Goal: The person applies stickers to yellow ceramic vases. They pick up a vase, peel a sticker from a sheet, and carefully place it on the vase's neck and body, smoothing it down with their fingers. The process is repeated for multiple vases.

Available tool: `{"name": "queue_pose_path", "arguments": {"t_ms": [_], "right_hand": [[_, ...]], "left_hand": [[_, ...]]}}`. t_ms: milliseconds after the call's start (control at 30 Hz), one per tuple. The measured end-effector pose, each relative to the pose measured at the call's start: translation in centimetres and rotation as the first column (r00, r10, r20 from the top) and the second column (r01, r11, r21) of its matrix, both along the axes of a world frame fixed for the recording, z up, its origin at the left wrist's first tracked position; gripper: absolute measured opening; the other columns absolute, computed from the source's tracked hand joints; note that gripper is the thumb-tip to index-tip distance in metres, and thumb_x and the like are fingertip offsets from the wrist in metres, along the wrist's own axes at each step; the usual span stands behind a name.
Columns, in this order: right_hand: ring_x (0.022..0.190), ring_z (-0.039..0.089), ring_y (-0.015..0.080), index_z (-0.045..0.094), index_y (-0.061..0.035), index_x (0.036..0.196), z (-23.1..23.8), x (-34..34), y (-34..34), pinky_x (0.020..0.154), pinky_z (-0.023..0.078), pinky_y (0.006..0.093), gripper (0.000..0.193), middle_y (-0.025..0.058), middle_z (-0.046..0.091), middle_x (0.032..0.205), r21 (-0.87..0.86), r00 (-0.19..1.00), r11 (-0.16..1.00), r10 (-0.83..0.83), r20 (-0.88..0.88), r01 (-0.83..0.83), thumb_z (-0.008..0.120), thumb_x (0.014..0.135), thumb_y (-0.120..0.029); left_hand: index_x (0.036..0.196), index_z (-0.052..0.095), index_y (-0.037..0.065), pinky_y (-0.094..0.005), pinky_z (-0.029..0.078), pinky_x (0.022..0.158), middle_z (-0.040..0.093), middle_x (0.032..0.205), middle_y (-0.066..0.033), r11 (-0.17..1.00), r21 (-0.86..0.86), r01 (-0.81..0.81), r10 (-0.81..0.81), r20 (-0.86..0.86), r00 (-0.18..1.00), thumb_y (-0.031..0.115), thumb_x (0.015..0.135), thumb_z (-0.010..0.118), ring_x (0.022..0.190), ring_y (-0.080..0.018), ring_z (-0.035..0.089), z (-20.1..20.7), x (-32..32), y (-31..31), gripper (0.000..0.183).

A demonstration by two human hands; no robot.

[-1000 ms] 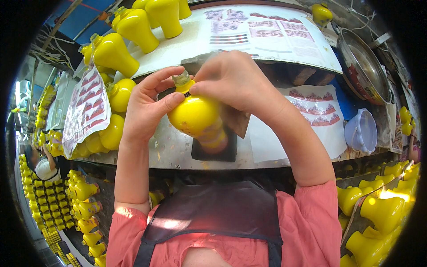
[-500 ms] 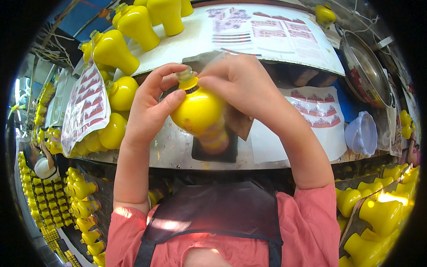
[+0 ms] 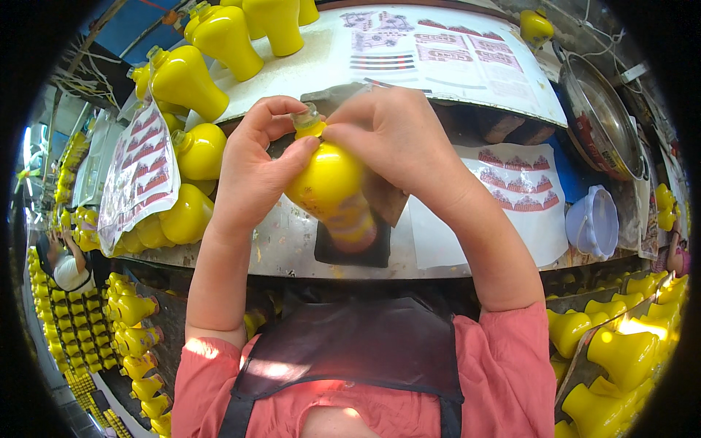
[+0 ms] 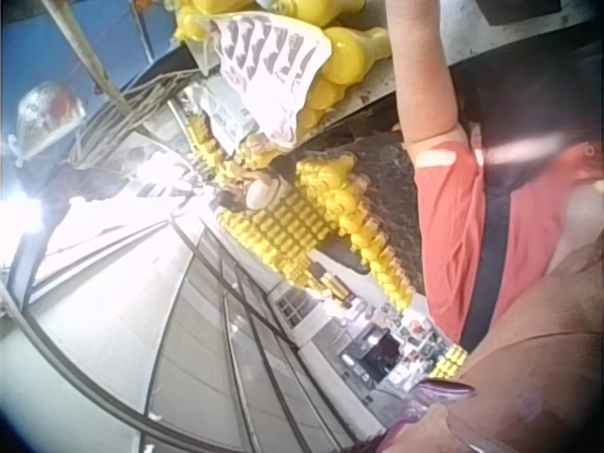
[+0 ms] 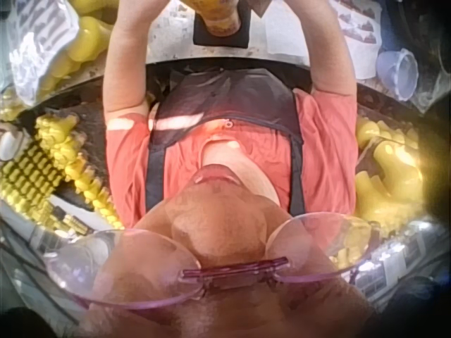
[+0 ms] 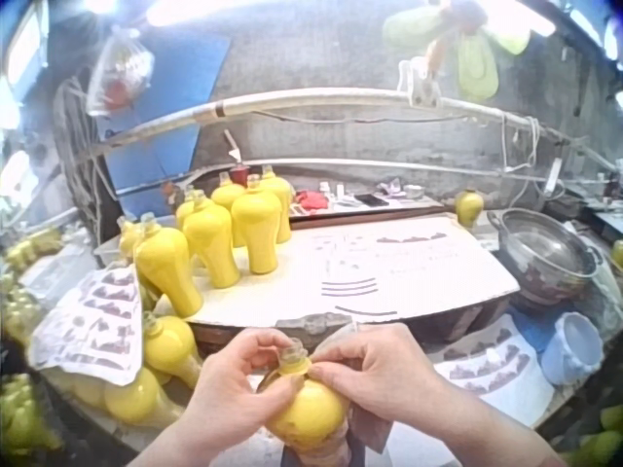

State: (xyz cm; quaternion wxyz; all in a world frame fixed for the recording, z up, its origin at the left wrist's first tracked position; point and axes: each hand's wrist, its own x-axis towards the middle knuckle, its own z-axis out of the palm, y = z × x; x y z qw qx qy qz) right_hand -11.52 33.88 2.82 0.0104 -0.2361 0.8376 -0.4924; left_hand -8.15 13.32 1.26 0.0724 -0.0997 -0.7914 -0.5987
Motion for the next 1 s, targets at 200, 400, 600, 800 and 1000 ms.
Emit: {"name": "queue_pose_path", "arguments": {"t_ms": [200,400,600,800,1000], "right_hand": [[0.082,0.070,0.0136,0.078,0.0039,0.101,0.0,0.0,0.2,0.076,0.056,0.0280,0.021,0.0107,0.075,0.091,-0.002,1.000,1.000,0.006,0.022,-0.006,0.075,0.089,-0.012],[0.081,0.070,0.0133,0.078,0.0040,0.101,-0.2,-0.1,0.2,0.075,0.056,0.0270,0.021,0.0105,0.075,0.091,-0.028,1.000,1.000,0.015,0.003,-0.014,0.076,0.089,-0.012],[0.081,0.069,0.0127,0.078,0.0040,0.101,-0.3,-0.2,0.0,0.074,0.056,0.0268,0.020,0.0099,0.075,0.090,-0.024,1.000,1.000,0.007,0.015,-0.006,0.076,0.089,-0.012],[0.080,0.069,0.0126,0.078,0.0039,0.100,-0.2,-0.2,-0.1,0.074,0.056,0.0269,0.020,0.0090,0.074,0.090,-0.003,1.000,1.000,0.010,0.010,-0.010,0.076,0.089,-0.012],[0.082,0.069,0.0126,0.078,0.0038,0.101,-0.4,-0.2,0.0,0.076,0.055,0.0271,0.020,0.0088,0.074,0.090,-0.049,0.999,0.999,0.006,0.038,-0.004,0.075,0.089,-0.012]], "left_hand": [[0.126,0.062,0.004,-0.0306,0.052,0.095,0.073,0.113,-0.0109,0.995,0.083,0.063,-0.068,0.057,0.996,0.009,0.091,0.072,0.105,-0.0149,0.067,-0.1,0.3,-0.3,0.036],[0.132,0.063,0.005,-0.0310,0.049,0.099,0.072,0.117,-0.0092,0.935,0.320,0.155,-0.201,0.117,0.973,0.008,0.093,0.069,0.112,-0.0135,0.062,-0.5,0.4,-1.0,0.039],[0.130,0.063,0.003,-0.0297,0.050,0.095,0.073,0.112,-0.0098,0.964,0.241,0.110,-0.140,0.111,0.984,0.008,0.090,0.071,0.105,-0.0123,0.064,-0.2,0.4,-0.8,0.040],[0.123,0.063,0.001,-0.0286,0.053,0.088,0.073,0.106,-0.0106,0.972,0.235,-0.004,-0.028,0.130,0.991,0.009,0.088,0.073,0.099,-0.0118,0.065,0.0,0.6,0.5,0.038],[0.122,0.061,0.001,-0.0291,0.054,0.088,0.071,0.107,-0.0113,0.961,0.276,-0.016,-0.019,0.126,0.992,0.010,0.088,0.075,0.098,-0.0133,0.065,-0.4,0.5,1.3,0.038]]}}
